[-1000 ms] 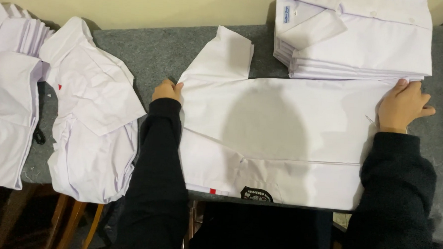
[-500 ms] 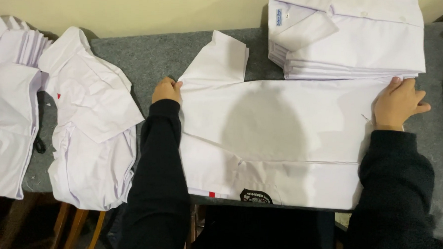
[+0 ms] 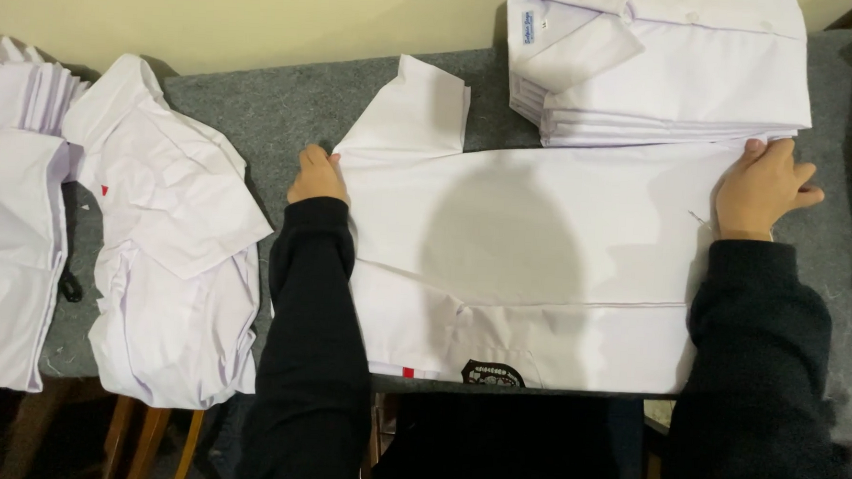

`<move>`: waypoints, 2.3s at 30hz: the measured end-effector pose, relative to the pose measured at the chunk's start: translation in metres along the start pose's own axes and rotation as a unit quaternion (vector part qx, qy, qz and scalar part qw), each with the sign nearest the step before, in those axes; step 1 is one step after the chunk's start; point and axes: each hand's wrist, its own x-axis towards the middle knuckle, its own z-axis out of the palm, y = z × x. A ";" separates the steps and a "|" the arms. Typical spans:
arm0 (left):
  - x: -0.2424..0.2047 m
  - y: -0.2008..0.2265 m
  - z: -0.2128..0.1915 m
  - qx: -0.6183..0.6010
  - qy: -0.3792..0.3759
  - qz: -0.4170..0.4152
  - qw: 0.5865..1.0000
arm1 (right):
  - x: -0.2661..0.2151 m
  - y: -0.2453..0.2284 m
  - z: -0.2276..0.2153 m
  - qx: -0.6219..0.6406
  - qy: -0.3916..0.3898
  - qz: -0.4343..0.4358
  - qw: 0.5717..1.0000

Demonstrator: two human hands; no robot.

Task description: Folding white shirts on a work table in a sewing factory environment.

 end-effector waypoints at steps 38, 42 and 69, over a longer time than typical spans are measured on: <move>0.024 -0.027 -0.030 -0.378 -0.262 -0.171 0.871 | 0.002 -0.008 -0.126 0.554 -0.252 0.246 0.754; 0.024 -0.032 -0.034 -0.385 -0.253 -0.142 0.876 | -0.003 0.002 -0.111 0.573 -0.238 0.220 0.753; -0.031 -0.069 -0.120 -0.557 -0.339 -0.137 0.746 | -0.030 0.109 -0.130 0.473 -0.313 0.158 0.808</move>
